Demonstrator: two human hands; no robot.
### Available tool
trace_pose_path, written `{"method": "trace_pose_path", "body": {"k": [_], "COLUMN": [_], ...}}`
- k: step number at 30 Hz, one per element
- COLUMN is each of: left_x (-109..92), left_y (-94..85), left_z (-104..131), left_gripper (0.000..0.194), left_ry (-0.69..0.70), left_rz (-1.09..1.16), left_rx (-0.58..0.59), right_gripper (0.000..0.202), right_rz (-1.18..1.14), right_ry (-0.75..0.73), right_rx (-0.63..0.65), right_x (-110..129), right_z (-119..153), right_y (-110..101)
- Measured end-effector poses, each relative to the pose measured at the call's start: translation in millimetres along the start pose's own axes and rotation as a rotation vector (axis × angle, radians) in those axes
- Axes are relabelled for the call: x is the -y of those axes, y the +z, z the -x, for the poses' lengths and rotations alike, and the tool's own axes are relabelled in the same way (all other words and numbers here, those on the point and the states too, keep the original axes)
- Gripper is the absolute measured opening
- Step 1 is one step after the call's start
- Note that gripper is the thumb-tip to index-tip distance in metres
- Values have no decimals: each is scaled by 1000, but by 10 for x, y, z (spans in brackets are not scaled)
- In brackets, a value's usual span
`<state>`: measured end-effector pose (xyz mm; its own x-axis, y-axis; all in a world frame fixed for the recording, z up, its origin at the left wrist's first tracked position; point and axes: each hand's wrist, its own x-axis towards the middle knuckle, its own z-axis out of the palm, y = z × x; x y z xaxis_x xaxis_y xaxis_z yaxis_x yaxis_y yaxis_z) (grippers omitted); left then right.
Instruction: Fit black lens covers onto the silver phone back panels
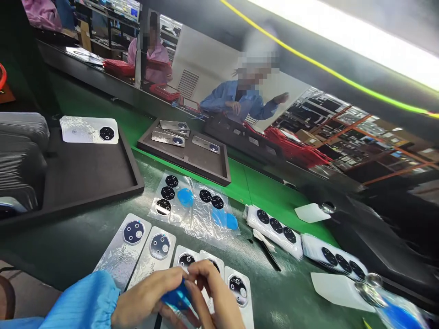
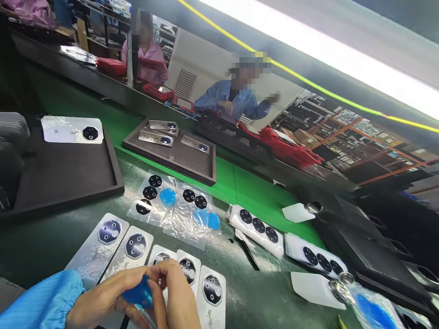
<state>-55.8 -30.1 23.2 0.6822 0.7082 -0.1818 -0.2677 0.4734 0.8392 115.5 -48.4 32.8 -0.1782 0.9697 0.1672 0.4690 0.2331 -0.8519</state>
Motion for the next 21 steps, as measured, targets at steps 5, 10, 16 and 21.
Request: {"method": "trace_pose_path", "body": {"k": [5, 10, 16, 21], "left_x": [109, 254, 326, 363], "left_y": [-207, -381, -366, -369], "left_z": [222, 335, 314, 302], "left_gripper": [24, 52, 60, 48], "left_ry": [100, 350, 385, 424], "left_rz": [-583, -1215, -1395, -1391], "left_rx": [-182, -47, -26, -78], "right_gripper": [12, 18, 19, 16], "right_rz": [11, 101, 130, 196], "right_ry": [-7, -3, -58, -104], "right_rx": [52, 19, 30, 17], "right_x": [-181, -448, -500, -444], "right_z": [-372, -674, -749, -612], "right_y": [273, 507, 638, 606]}}
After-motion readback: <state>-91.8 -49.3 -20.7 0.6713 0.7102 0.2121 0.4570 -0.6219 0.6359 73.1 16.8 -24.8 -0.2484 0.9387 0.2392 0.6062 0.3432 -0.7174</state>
